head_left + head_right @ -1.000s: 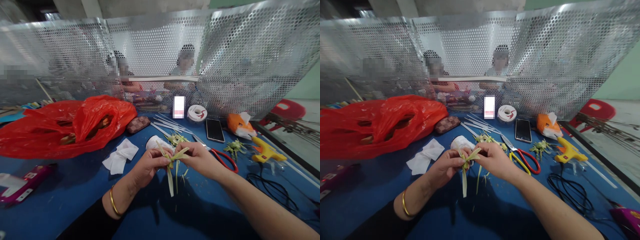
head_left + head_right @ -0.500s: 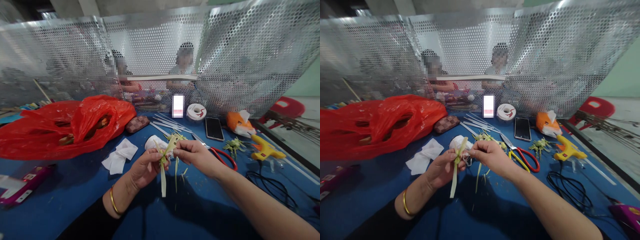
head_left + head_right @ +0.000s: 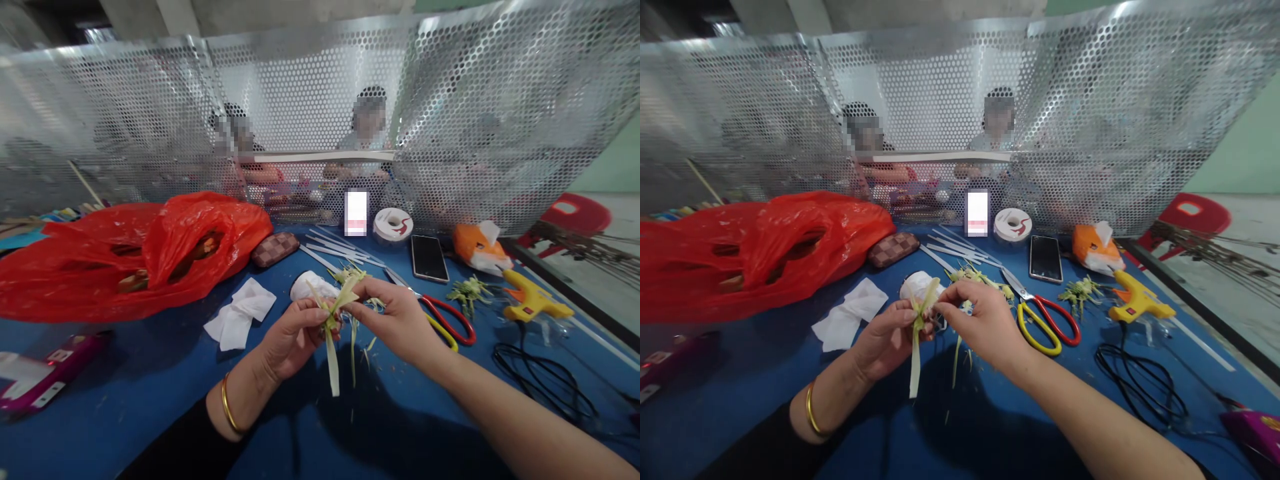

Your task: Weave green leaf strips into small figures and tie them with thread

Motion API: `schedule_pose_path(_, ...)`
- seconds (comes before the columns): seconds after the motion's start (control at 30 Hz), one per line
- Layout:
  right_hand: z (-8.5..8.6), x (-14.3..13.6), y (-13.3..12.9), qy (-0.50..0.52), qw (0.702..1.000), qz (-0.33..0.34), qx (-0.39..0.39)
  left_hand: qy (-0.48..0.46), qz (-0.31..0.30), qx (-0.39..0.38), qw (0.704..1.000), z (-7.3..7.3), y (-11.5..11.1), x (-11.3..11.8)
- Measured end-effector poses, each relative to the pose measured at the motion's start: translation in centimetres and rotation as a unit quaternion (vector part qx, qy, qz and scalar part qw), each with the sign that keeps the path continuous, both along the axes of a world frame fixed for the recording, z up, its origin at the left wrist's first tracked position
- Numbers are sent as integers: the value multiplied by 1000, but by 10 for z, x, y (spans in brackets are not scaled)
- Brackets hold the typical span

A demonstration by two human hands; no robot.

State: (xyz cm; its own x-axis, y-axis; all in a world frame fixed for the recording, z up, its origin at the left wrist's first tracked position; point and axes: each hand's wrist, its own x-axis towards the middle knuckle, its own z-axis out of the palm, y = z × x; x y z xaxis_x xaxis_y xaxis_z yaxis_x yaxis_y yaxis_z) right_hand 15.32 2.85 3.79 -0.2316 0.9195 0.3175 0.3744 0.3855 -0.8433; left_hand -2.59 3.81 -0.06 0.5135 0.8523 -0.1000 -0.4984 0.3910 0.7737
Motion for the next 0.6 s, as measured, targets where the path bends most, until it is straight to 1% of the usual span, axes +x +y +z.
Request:
schedule_pose_path(0.2,1,2,0,-7,1000,-6,25,5,-10,-5,1000,0,0,0)
schedule_pose_path(0.33,1,3,0,-3,1000,-9,28,-2,-13,-6,1000,-2,1,-1)
schedule_pose_path(0.5,0,6,2,32,998,-48,41,-17,-8,-12,1000,-4,2,-1)
schedule_pose_path(0.6,-1,7,2,32,997,-50,41,-20,1,-16,1000,-4,2,0)
